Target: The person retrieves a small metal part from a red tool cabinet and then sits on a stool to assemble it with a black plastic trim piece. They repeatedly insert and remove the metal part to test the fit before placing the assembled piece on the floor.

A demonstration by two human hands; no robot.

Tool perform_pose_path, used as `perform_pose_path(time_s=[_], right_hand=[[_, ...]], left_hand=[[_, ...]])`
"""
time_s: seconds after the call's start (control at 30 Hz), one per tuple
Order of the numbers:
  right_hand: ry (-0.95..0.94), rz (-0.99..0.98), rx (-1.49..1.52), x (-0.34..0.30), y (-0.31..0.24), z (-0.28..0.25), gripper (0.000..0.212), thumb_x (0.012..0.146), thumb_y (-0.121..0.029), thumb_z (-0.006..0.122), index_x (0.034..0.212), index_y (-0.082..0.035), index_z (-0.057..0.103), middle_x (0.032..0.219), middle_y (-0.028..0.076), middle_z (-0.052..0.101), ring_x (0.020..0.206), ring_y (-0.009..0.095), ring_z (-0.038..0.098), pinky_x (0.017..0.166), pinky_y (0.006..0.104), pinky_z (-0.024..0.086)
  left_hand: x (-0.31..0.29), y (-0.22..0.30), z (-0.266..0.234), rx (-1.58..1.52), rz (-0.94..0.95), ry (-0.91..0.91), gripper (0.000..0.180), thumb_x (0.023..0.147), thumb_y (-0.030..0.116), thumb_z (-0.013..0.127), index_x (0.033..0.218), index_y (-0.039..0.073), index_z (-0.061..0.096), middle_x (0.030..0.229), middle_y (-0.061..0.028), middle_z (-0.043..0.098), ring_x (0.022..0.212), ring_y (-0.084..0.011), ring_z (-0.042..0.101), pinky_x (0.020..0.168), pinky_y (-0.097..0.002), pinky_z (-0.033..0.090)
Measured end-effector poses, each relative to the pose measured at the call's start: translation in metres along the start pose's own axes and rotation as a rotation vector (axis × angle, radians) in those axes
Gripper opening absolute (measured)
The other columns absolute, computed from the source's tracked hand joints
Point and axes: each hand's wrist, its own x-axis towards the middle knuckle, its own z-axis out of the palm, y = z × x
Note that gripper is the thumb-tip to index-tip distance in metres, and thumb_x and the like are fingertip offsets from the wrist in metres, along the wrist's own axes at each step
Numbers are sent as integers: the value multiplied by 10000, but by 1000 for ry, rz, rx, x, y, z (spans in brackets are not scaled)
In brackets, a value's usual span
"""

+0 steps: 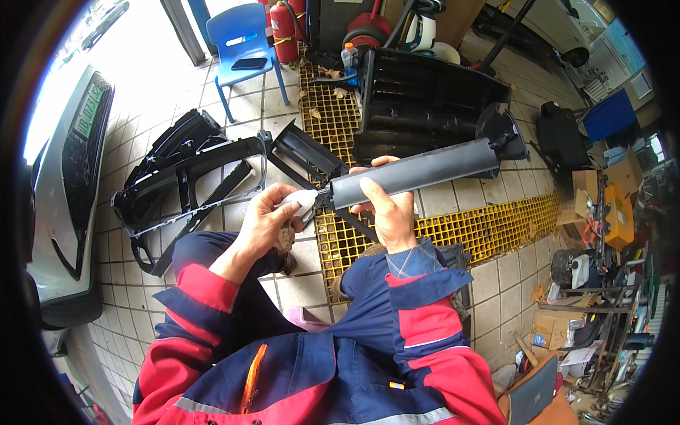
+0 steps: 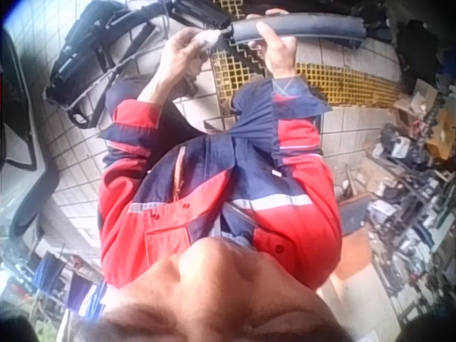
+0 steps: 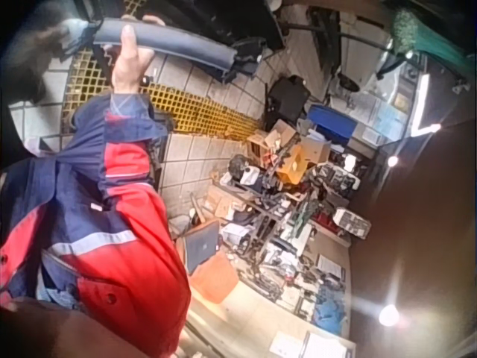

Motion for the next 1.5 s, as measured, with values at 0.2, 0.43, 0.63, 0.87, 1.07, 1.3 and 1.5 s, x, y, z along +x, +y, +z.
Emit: perform_pose_path(time_s=[0.2,0.43,0.63,0.87,1.07,1.3,1.5], right_hand=[[-9,18,5,0,1,-1,410,1027,-72,699,1378,-108,489,1265,210,719,975,232,767,635,284,645],[-7,71,20,0,2,-4,404,1025,-70,702,1372,-105,497,1240,201,722,993,235,765,640,290,649],[-7,72,-15,-1,4,-3,399,1030,-83,699,1372,-106,495,1237,198,725,992,230,763,640,278,641],[-22,71,-19,0,5,-3,413,1024,-90,705,1376,-97,490,1235,204,726,989,234,766,645,283,645],[-26,79,-25,0,6,-4,417,1025,-91,700,1384,-99,489,1237,211,726,989,238,768,646,286,645],[-29,89,-17,1,8,-6,434,1027,-95,701,1404,-101,486,1240,216,724,993,246,770,644,287,646],[-45,84,-15,1,8,-7,445,1027,-101,707,1413,-105,486,1247,216,723,995,241,771,639,279,645]], left_hand=[[0,1,-2,-1,26,3,153,1076,111,698,1193,17,666,1016,-80,744,748,-132,706,679,-274,585],[1,2,-2,19,35,14,156,1062,97,719,1189,11,687,967,-66,743,738,-105,676,683,-264,569],[0,3,-3,29,33,21,174,1054,113,741,1181,7,691,942,-61,732,726,-99,666,667,-258,558],[1,3,-4,49,29,19,175,1052,109,740,1183,3,695,937,-60,732,713,-91,661,649,-248,551],[1,4,-3,50,28,22,178,1049,111,743,1184,4,697,936,-59,730,703,-83,659,636,-243,554],[1,5,-3,61,15,24,168,1046,102,741,1179,9,700,924,-51,730,686,-76,655,620,-234,551],[3,1,-4,105,61,20,164,1048,111,741,1176,13,709,910,-50,732,671,-74,653,605,-234,538]])
